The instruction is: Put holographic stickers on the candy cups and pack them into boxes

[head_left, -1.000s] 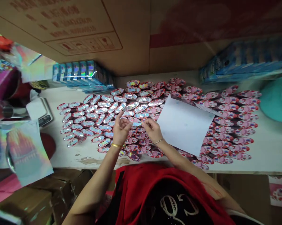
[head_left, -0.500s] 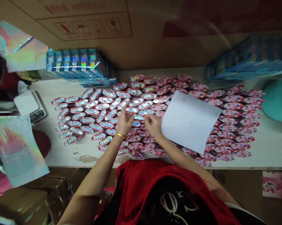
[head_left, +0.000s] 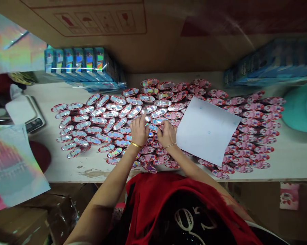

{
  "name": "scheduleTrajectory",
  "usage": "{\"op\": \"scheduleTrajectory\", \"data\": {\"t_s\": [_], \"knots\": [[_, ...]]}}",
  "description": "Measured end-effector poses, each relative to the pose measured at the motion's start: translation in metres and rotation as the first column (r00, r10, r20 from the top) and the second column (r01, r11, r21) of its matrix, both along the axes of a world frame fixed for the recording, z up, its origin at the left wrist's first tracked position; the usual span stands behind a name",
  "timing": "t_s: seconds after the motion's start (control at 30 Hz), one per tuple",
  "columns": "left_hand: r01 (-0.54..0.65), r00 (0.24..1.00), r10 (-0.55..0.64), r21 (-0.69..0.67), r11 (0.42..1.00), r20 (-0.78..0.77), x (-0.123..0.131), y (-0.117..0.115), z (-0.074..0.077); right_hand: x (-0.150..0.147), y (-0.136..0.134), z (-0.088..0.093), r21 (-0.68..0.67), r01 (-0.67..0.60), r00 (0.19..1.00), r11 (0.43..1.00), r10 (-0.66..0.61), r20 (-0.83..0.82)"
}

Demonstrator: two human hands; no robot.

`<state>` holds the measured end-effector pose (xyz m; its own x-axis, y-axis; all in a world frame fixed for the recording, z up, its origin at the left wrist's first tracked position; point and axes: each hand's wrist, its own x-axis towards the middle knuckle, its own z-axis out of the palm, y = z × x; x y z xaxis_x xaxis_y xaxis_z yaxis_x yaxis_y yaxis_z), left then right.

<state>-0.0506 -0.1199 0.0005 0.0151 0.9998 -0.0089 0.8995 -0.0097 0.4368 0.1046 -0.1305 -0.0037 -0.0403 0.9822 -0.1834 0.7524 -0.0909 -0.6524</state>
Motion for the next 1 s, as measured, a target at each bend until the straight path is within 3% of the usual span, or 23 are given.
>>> {"op": "scheduleTrajectory", "data": {"t_s": [0.17, 0.3, 0.37, 0.47, 0.6, 0.77, 0.87, 1.0], "knots": [[-0.198, 0.944, 0.161, 0.107, 0.974, 0.287, -0.008, -0.010, 0.037, 0.003, -0.004, 0.017, 0.115, 0.052, 0.979, 0.992, -0.028, -0.204], [-0.270, 0.873, 0.204, 0.092, 0.958, 0.444, -0.010, -0.019, 0.054, -0.002, -0.011, 0.024, 0.044, 0.204, 0.909, 0.978, -0.173, -0.380], [-0.339, 0.841, 0.265, 0.077, 0.938, 0.472, -0.012, -0.018, 0.049, -0.004, -0.012, 0.024, 0.053, 0.194, 0.905, 0.979, -0.159, -0.394], [-0.409, 0.806, 0.327, 0.065, 0.910, 0.493, -0.018, -0.003, 0.034, -0.007, -0.004, 0.023, 0.154, 0.081, 0.953, 0.985, -0.031, -0.302], [-0.273, 0.910, 0.211, 0.133, 0.953, 0.357, -0.027, 0.023, 0.022, -0.014, 0.019, 0.023, 0.187, -0.118, 0.990, 0.975, 0.129, -0.047], [-0.119, 0.992, 0.112, 0.116, 0.986, 0.063, -0.020, 0.043, 0.020, -0.028, 0.040, 0.013, 0.111, -0.299, 0.947, 0.948, 0.280, 0.158], [-0.120, 0.991, 0.124, 0.091, 0.989, -0.040, -0.010, 0.053, 0.014, -0.034, 0.044, 0.004, 0.071, -0.380, 0.913, 0.922, 0.363, 0.185], [-0.167, 0.984, 0.174, 0.139, 0.976, -0.037, -0.009, 0.066, 0.005, -0.039, 0.044, -0.002, 0.043, -0.413, 0.897, 0.910, 0.398, 0.190]]}}
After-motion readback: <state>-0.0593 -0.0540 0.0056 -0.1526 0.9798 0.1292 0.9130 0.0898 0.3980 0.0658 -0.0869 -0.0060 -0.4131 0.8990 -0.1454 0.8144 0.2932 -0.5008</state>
